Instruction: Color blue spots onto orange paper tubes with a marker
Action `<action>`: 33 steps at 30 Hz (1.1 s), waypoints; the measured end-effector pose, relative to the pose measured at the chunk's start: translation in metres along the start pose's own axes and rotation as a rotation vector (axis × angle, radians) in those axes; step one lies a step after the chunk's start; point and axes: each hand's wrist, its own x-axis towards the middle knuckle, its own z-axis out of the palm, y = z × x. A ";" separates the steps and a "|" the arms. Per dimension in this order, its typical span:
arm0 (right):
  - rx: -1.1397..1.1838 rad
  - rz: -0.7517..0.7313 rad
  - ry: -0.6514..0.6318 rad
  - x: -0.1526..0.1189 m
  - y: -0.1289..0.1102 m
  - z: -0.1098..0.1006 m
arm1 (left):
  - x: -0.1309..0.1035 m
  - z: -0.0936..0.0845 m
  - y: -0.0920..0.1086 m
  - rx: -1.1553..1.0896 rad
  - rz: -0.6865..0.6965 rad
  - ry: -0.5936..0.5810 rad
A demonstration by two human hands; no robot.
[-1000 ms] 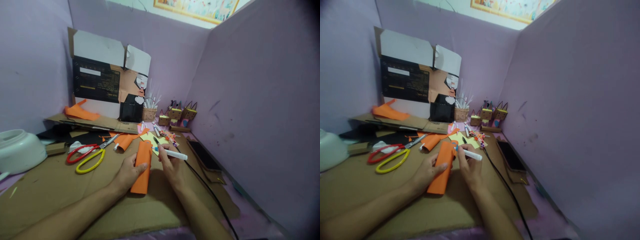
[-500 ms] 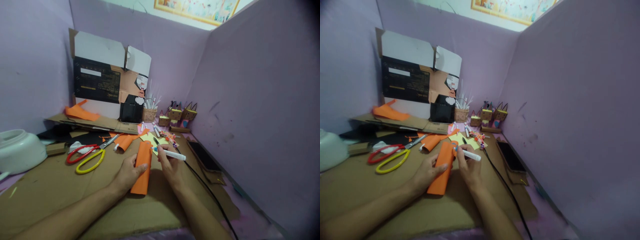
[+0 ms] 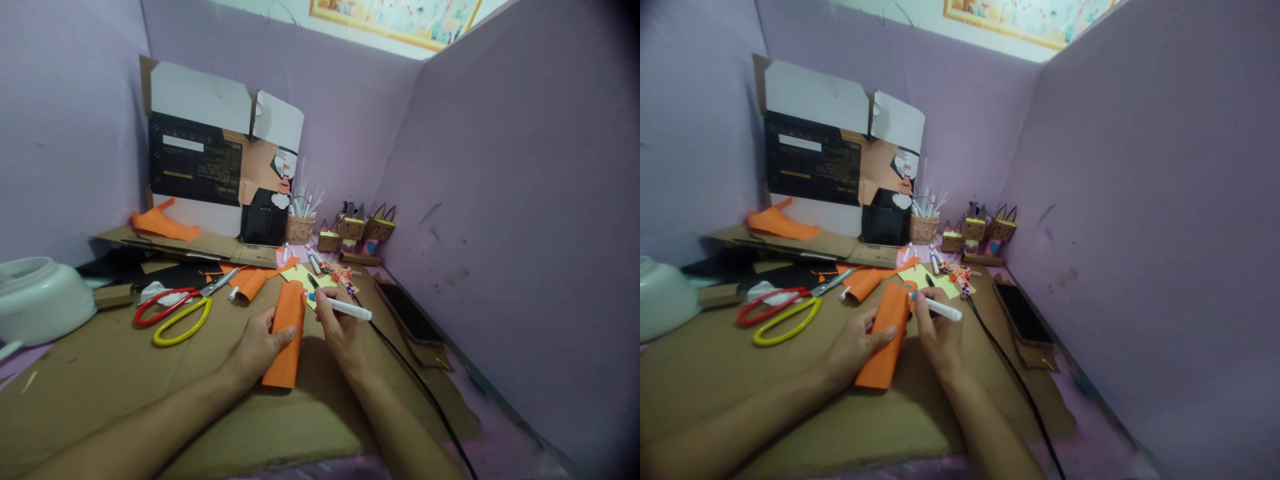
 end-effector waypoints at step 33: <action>0.035 0.147 0.034 0.004 -0.007 -0.003 | -0.003 0.004 0.005 -0.093 -0.034 0.006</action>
